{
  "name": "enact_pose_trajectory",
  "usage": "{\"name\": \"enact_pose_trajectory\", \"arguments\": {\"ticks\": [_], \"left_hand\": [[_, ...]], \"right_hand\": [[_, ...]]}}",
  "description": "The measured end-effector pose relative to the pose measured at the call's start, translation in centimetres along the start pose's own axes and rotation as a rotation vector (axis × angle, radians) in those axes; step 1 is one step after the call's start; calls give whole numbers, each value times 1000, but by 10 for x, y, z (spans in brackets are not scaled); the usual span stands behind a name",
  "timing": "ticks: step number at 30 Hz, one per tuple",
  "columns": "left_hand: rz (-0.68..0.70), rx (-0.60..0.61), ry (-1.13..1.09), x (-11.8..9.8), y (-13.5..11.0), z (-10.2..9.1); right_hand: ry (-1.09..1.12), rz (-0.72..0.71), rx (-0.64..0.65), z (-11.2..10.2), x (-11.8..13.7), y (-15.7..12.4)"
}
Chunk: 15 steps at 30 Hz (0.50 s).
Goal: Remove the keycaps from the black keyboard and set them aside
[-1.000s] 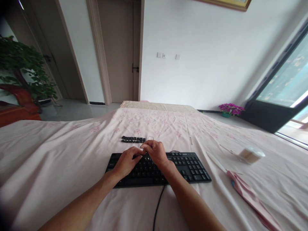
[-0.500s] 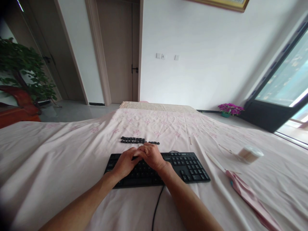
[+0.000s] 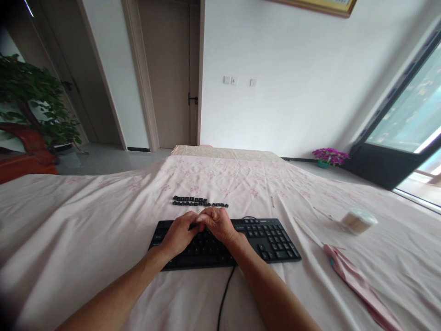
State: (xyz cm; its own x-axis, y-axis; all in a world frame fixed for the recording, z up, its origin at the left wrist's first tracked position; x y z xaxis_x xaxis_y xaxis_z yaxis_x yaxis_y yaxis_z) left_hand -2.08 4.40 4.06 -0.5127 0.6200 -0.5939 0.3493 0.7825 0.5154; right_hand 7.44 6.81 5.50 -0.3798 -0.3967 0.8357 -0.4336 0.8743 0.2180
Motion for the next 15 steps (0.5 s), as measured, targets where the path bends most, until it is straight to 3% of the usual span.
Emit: {"name": "enact_pose_trajectory", "arguments": {"ticks": [6, 15], "left_hand": [[7, -15, -46, 3, 0, 2], [10, -31, -49, 2, 0, 1]], "right_hand": [[-267, 45, -102, -13, 0, 0], [-85, 77, -102, -13, 3, -4]]}}
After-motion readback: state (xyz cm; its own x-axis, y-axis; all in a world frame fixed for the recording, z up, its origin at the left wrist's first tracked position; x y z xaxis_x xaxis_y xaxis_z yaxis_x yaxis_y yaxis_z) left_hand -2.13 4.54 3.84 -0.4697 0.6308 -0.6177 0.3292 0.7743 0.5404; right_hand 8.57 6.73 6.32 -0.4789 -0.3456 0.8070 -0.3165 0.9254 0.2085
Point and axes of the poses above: each hand's wrist, its own y-axis towards the middle knuckle, its own z-axis out of the palm, x = y × z, the point moved 9 cm from there along y, towards the middle knuckle, and after that the axes turned 12 degrees about z, right-handed, at the moved point
